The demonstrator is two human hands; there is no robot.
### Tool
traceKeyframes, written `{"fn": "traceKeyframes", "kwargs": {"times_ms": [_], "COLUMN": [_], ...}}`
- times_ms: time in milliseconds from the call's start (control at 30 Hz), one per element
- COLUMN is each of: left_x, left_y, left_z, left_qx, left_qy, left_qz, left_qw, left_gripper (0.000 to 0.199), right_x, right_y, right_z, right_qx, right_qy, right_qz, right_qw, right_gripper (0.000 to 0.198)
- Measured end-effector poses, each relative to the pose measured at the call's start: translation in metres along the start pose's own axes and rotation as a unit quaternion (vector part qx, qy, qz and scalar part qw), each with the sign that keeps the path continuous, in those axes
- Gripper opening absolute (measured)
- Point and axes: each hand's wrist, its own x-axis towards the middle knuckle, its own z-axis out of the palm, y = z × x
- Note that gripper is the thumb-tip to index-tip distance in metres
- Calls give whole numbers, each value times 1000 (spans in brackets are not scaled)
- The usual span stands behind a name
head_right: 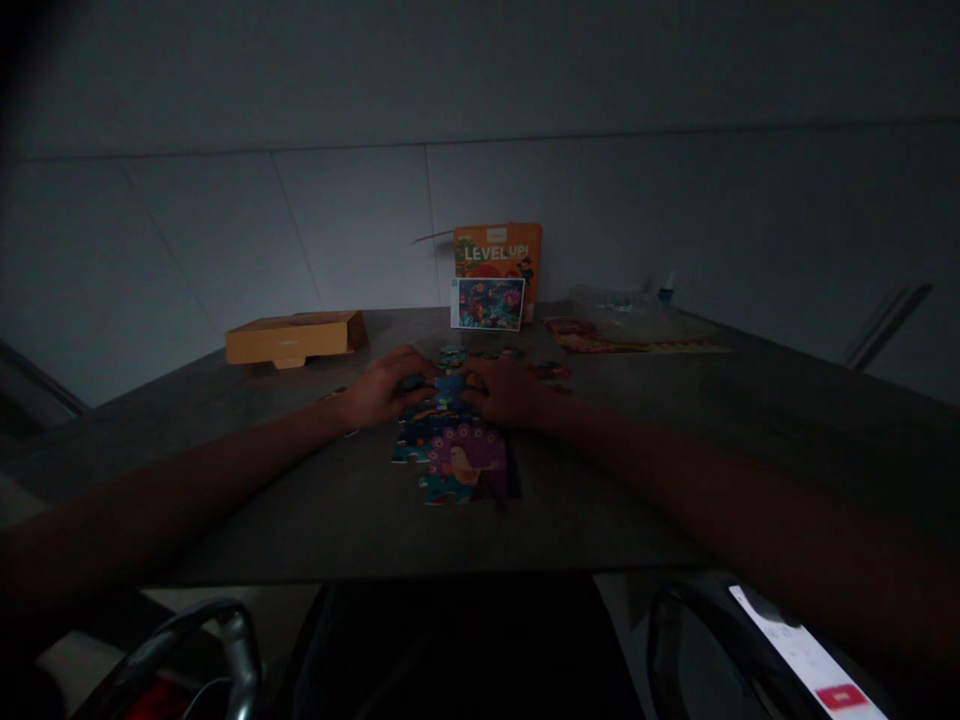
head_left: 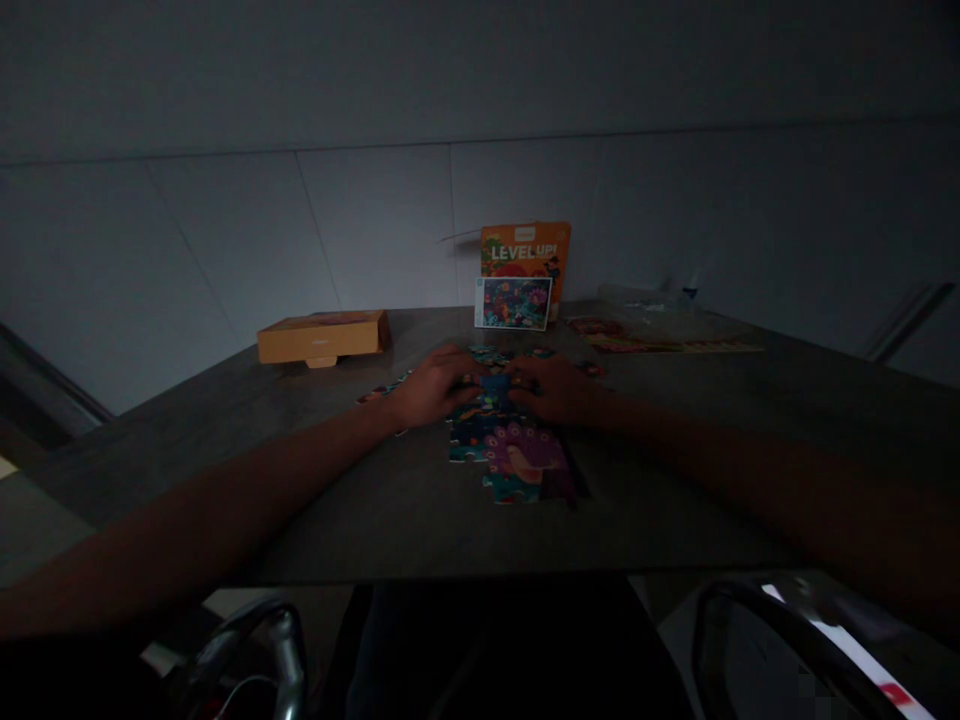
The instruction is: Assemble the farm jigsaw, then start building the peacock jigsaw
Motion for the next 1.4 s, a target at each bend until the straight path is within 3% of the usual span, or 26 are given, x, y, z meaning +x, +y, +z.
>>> {"fn": "traceKeyframes", "kwargs": {"times_ms": [167, 1400], "left_x": [0, 1], "left_y": [0, -2], "left_z": [0, -1], "left_qx": [-7, -10], "left_qy": [11, 2], "left_qz": [22, 10], "left_qw": [1000, 1000], "left_gripper": [15, 15], "right_x": [0, 0], "right_y": [1, -4], "right_z": [-1, -7], "right_qx": [3, 3], "right_qy": [-1, -24], "right_qz": [1, -25], "right_qw": [1000, 999], "right_gripper": [30, 24]}}
